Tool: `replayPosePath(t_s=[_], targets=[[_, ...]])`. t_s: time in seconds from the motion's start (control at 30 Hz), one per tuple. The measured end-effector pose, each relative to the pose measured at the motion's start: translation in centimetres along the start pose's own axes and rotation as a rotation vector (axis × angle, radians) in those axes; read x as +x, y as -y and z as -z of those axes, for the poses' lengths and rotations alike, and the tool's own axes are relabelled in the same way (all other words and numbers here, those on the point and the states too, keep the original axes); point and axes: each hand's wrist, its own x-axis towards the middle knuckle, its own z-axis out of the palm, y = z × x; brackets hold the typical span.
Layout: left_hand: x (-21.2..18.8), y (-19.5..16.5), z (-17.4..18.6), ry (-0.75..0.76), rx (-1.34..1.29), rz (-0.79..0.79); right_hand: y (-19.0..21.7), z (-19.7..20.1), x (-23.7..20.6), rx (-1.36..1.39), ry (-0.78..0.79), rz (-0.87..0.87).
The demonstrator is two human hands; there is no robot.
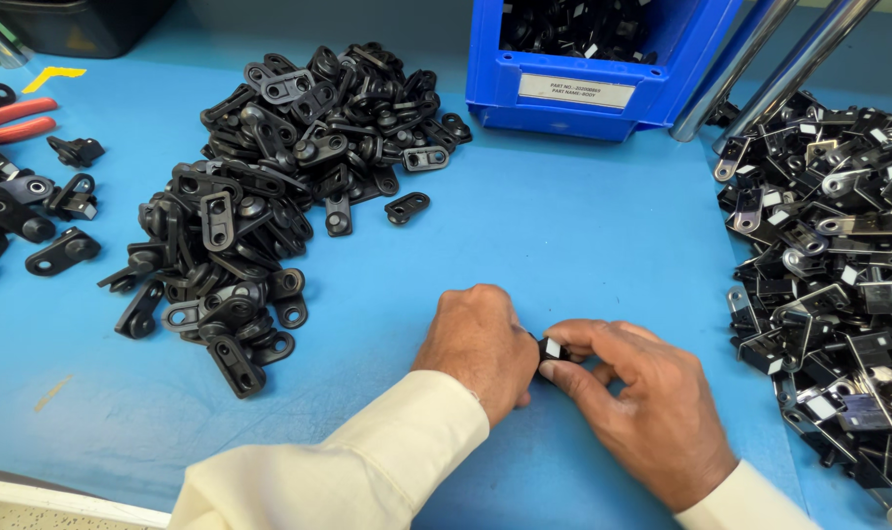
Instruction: The person repeatedly picks a black plastic bracket and a metal clip from separate piles on a blue workbench, aligns the clip into the bracket, and presses them together to form an assembled unit. The person handles the items one at a time and places the finished assemblies back on the table.
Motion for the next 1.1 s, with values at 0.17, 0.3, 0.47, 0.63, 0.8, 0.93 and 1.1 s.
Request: replayPosePath(t_s=[0.17,0.3,0.47,0.63,0.8,0.93,1.1], targets=[[-0.2,-0.3,-0.1,-0.088,0.196,-0.135,0.5,1.5,1.9,-0.020,0.096,0.108],[-0.8,-0.3,-0.3,-0.062,0.220,-0.105,2.3,1.0,1.6,0.040,0.073,-0.216],[-1.5,0.2,-1.1,-0.141,0.238,-0.178,3.5,-0.1,1.1,0.025,0.003,-0.369],[-1.9,0.6,-1.6,-0.209,0.305,-0.364,3.3,-0.6,1.2,0.407,-0.045,-0.538],[-2.0,0.7,-1.7,-0.188,0.294,-0.344,2.8,-0.5,1.6,0.729,-0.015,-0.642],[-2.1,1.0,-2.1,-0.267,0.008,-0.266,2.8,-0.1,1.8,0.751,0.007,-0.691],[-1.5,1.3,-2.2,-0.184,-0.258,-0.038,3.2,0.1,2.0,0.721,0.023,-0.738]])
